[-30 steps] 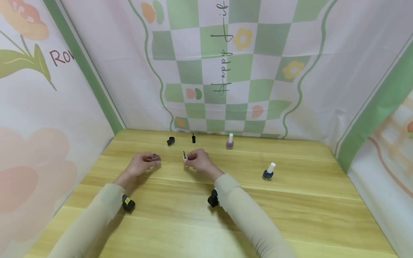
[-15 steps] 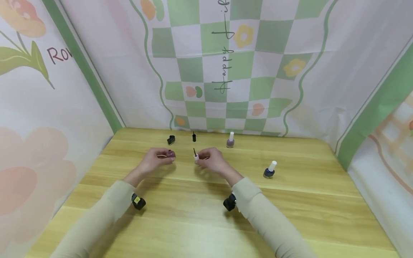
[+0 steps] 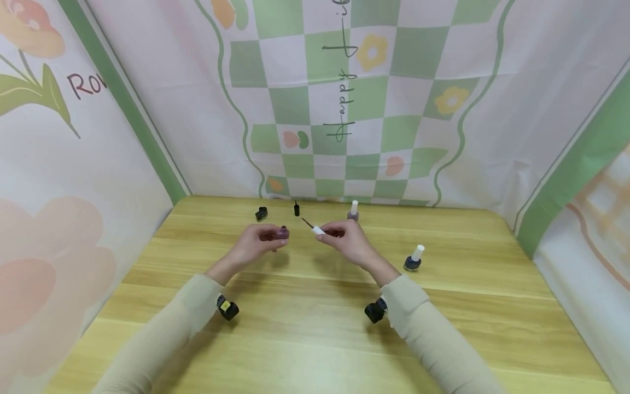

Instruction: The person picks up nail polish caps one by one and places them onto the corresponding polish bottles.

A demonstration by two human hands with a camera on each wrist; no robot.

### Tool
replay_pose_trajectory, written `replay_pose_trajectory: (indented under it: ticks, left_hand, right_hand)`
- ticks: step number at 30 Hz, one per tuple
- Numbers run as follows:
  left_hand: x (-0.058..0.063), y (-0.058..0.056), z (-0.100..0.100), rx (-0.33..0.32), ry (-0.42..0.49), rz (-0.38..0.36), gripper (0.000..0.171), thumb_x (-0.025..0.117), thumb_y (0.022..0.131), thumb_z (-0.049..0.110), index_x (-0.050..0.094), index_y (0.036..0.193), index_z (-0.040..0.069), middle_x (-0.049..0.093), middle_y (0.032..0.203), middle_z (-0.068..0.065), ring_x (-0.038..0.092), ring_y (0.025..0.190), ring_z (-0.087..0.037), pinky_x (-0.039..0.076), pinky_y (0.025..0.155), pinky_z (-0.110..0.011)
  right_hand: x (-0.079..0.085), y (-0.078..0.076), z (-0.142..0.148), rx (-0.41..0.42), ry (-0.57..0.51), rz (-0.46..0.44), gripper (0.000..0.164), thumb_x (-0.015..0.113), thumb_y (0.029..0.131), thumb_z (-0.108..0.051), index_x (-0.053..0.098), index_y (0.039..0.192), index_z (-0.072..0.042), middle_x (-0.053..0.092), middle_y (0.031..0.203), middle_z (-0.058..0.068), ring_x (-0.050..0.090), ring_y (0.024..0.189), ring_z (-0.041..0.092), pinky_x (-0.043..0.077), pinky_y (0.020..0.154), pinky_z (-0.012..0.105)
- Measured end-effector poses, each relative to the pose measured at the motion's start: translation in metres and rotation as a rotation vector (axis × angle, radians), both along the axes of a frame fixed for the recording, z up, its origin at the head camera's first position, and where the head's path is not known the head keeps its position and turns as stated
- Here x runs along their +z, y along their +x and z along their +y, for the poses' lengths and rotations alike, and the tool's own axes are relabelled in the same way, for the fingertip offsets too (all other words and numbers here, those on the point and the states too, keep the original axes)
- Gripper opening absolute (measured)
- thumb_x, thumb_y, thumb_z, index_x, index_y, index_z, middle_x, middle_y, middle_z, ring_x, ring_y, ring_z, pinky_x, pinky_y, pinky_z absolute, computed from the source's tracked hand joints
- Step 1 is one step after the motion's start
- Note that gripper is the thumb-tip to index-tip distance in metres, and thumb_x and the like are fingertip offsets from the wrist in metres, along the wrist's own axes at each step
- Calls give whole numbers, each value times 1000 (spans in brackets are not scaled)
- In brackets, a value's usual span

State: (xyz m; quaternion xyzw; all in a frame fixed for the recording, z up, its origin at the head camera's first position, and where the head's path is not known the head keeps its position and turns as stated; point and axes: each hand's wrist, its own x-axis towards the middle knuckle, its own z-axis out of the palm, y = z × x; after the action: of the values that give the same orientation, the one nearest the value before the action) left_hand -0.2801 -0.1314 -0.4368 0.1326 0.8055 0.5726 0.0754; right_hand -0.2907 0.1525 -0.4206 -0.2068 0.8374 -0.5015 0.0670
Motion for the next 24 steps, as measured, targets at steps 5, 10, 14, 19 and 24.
replay_pose_trajectory:
  ticks: [5, 10, 14, 19, 24]
  left_hand:
    - [3, 1, 8, -26, 1, 12, 31, 78, 92, 20, 72, 120, 8, 72, 106, -6, 65, 90, -20, 60, 83, -45]
    - [5, 1, 16, -59, 6, 22, 31, 78, 93, 22, 73, 120, 9, 72, 105, -5, 65, 90, -21, 59, 84, -51]
    - [6, 1, 22, -92, 37, 20, 31, 77, 94, 19, 72, 121, 6, 72, 109, -7, 68, 96, -31, 61, 85, -47]
    - [4, 2, 27, -103, 75, 9, 29, 76, 93, 13, 71, 120, 2, 70, 111, -12, 70, 101, -37, 62, 84, -36]
    - [1, 3, 32, -100, 82, -11, 30, 77, 92, 13, 71, 120, 3, 70, 113, -13, 71, 100, -36, 61, 86, -38]
  right_hand:
    - [7, 3, 13, 25, -9, -4, 32, 64, 104, -24, 70, 125, -1, 70, 110, 19, 61, 90, 29, 54, 72, 35]
    - [13, 5, 20, 26, -49, -25, 34, 56, 107, -26, 68, 126, 0, 64, 94, 16, 55, 79, 23, 49, 65, 31]
    - [19, 6, 22, 22, -62, -31, 34, 51, 109, -29, 69, 117, -1, 58, 86, 16, 51, 74, 24, 45, 61, 32]
    - [24, 9, 25, 15, -75, -51, 34, 52, 109, -31, 69, 117, -3, 60, 87, 12, 53, 76, 25, 47, 64, 31]
    - [25, 12, 31, 22, -94, -57, 31, 55, 108, -25, 68, 126, -4, 60, 87, 14, 53, 77, 26, 46, 65, 30]
